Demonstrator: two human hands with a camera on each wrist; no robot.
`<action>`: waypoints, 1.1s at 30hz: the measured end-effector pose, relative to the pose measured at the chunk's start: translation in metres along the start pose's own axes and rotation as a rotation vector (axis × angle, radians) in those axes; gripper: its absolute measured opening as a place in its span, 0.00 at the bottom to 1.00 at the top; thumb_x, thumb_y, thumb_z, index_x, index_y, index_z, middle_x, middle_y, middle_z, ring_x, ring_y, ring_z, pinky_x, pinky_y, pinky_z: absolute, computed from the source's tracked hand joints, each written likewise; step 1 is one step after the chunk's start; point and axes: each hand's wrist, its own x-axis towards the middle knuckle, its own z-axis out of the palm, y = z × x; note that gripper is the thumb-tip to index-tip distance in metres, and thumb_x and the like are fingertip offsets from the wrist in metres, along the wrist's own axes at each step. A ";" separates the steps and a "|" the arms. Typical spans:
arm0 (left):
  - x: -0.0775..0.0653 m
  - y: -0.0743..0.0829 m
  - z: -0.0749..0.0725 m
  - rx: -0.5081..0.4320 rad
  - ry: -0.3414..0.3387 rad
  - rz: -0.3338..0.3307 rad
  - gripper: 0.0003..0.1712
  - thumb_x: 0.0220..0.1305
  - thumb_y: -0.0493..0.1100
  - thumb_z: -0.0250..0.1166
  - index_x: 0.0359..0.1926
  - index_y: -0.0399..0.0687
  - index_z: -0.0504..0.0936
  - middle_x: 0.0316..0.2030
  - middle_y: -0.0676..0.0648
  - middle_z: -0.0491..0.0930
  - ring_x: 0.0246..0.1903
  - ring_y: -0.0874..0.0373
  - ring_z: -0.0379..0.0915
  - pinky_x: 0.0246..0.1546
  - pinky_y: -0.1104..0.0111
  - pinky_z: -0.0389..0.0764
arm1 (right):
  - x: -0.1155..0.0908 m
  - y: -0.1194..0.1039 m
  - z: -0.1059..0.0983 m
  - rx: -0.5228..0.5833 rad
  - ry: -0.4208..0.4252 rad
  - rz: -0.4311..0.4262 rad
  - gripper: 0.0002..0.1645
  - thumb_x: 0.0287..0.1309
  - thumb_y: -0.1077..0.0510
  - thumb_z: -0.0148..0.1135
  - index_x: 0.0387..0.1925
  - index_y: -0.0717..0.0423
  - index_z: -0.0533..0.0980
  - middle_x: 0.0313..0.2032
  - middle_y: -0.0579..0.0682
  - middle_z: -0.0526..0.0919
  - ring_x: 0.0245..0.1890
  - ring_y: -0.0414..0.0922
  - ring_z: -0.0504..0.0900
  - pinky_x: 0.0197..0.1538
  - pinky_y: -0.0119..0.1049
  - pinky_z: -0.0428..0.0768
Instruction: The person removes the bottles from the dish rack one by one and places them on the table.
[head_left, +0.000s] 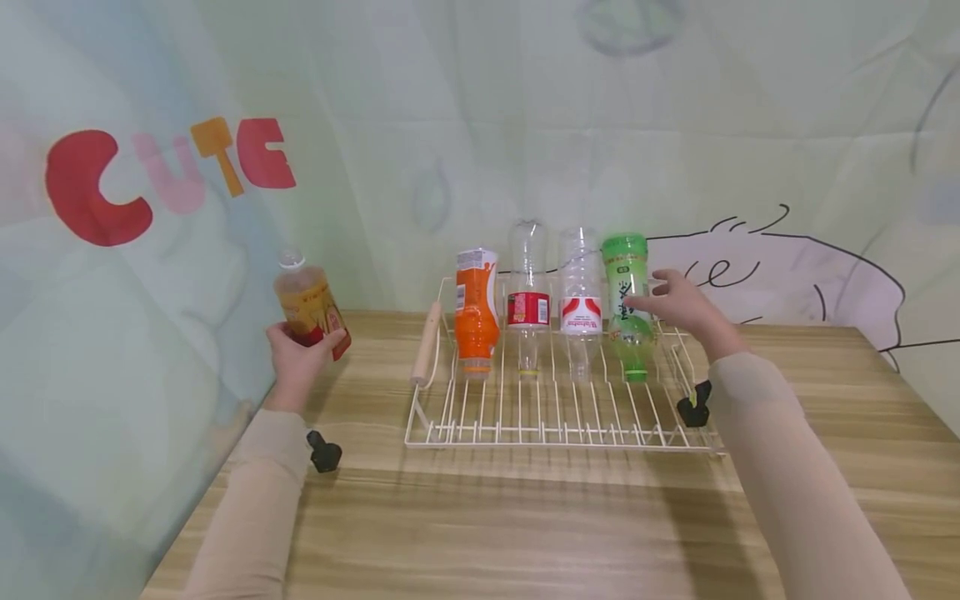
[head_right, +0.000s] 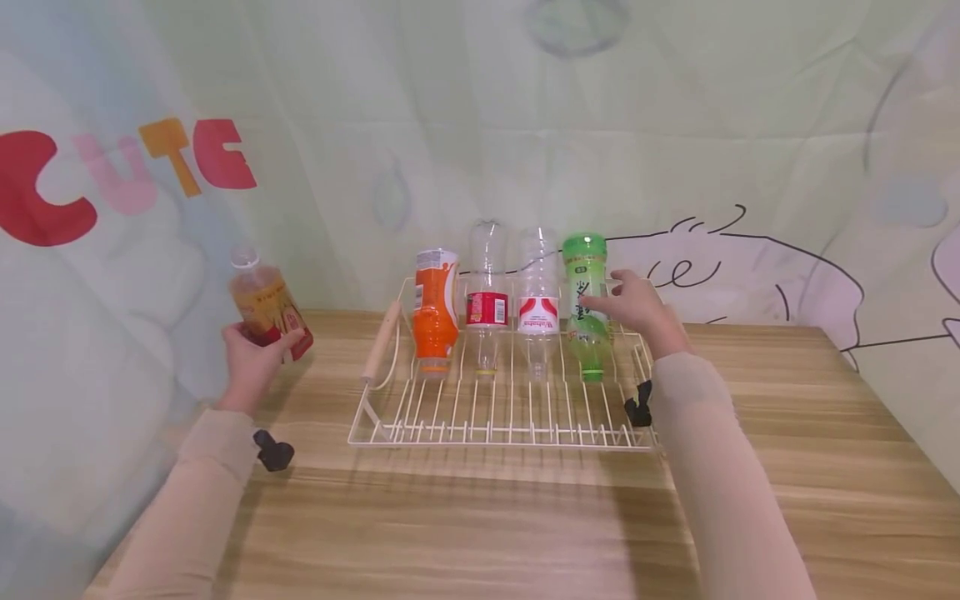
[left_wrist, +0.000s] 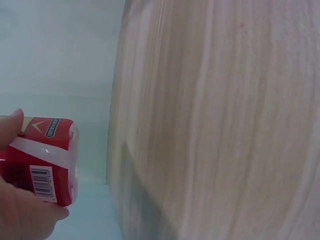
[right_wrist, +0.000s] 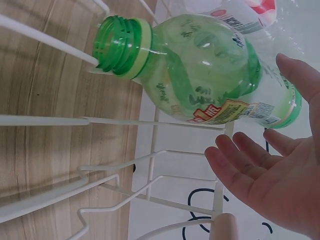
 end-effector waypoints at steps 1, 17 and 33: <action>0.000 -0.001 0.001 0.001 -0.004 -0.007 0.47 0.56 0.45 0.71 0.65 0.38 0.48 0.66 0.34 0.58 0.67 0.45 0.57 0.68 0.58 0.60 | 0.000 0.000 0.001 0.006 -0.003 -0.001 0.59 0.60 0.36 0.58 0.73 0.66 0.39 0.68 0.73 0.55 0.65 0.68 0.59 0.62 0.63 0.64; -0.002 -0.018 0.006 0.027 -0.051 -0.070 0.47 0.60 0.45 0.67 0.69 0.41 0.46 0.69 0.34 0.56 0.69 0.44 0.54 0.70 0.55 0.56 | 0.009 0.005 0.011 0.069 -0.036 -0.048 0.54 0.62 0.44 0.60 0.73 0.67 0.42 0.63 0.72 0.63 0.60 0.65 0.70 0.58 0.57 0.73; -0.001 -0.029 0.010 -0.005 -0.038 -0.078 0.48 0.59 0.43 0.68 0.69 0.41 0.46 0.69 0.34 0.56 0.69 0.44 0.53 0.70 0.56 0.55 | 0.008 0.009 0.014 0.083 -0.069 -0.062 0.57 0.62 0.44 0.60 0.73 0.66 0.37 0.63 0.74 0.62 0.60 0.66 0.69 0.58 0.57 0.73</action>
